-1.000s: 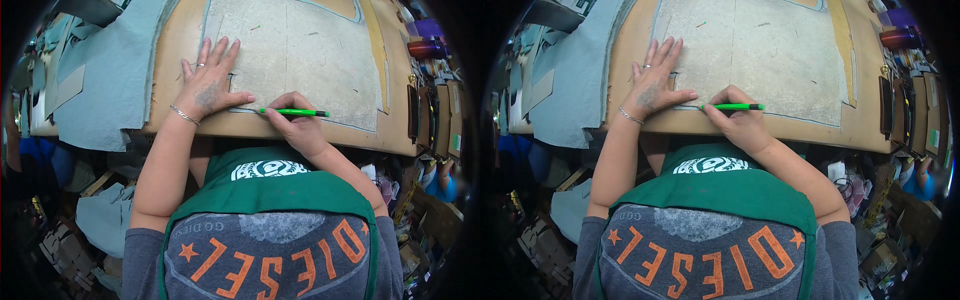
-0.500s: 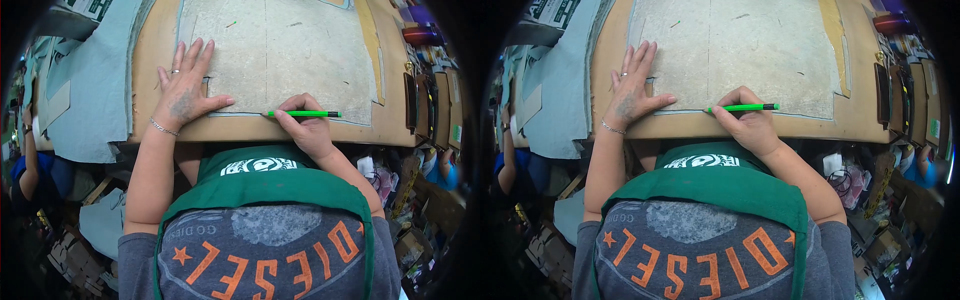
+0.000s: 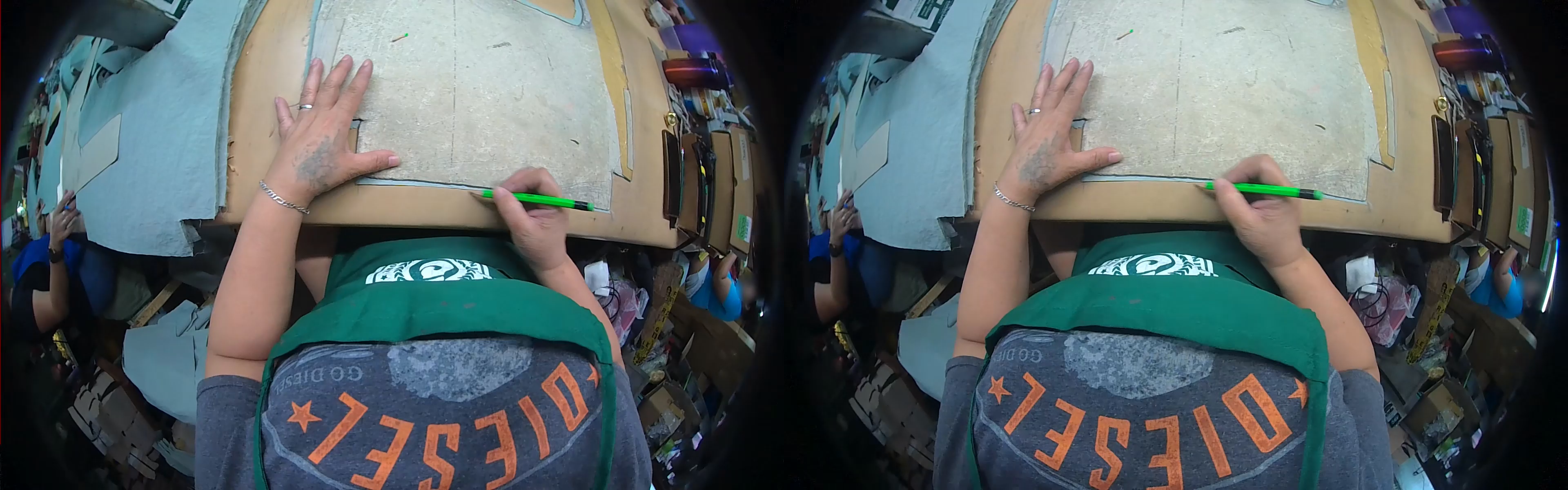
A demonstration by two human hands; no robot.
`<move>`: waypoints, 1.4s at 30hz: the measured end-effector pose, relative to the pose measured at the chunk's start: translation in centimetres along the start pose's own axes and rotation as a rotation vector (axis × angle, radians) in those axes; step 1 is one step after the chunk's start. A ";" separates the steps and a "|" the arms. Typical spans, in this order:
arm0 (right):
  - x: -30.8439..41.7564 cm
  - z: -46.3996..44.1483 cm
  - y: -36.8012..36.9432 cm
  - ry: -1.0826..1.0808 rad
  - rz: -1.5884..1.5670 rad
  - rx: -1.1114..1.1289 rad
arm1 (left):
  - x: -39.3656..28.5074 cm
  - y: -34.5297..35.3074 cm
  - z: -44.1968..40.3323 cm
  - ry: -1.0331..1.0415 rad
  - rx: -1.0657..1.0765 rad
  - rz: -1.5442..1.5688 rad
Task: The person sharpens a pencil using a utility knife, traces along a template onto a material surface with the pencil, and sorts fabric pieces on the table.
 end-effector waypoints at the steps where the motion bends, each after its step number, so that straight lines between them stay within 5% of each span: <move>1: -0.4 0.1 -0.6 0.046 -0.062 -0.012 | 0.0 0.0 0.0 -0.003 -0.003 -0.002; 8: -1.5 -0.1 -1.7 0.272 -0.428 -0.101 | -0.1 -0.2 0.0 -0.009 -0.003 -0.008; 14: -2.5 -0.1 -1.7 0.308 -0.427 -0.121 | -0.1 -0.2 0.1 -0.002 -0.014 -0.019; 20: -1.2 0.0 -1.0 0.082 -0.026 -0.046 | -0.1 -0.2 0.1 0.003 -0.021 -0.021; 35: 0.0 0.3 -0.5 -0.046 0.002 -0.037 | -0.2 -0.3 0.1 0.003 -0.023 -0.012; 42: 1.7 -1.1 7.3 -0.109 -0.038 0.176 | 0.0 -0.4 0.2 -0.003 -0.039 0.028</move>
Point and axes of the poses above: each hand's wrist, its own z-axis away from the middle knuckle, its own y-axis out of the palm, x = y × z, the point moved 9 cm from there along -z, towards the middle knuckle, and after that the axes turned 1 degree about -x, right-handed, at the moved point
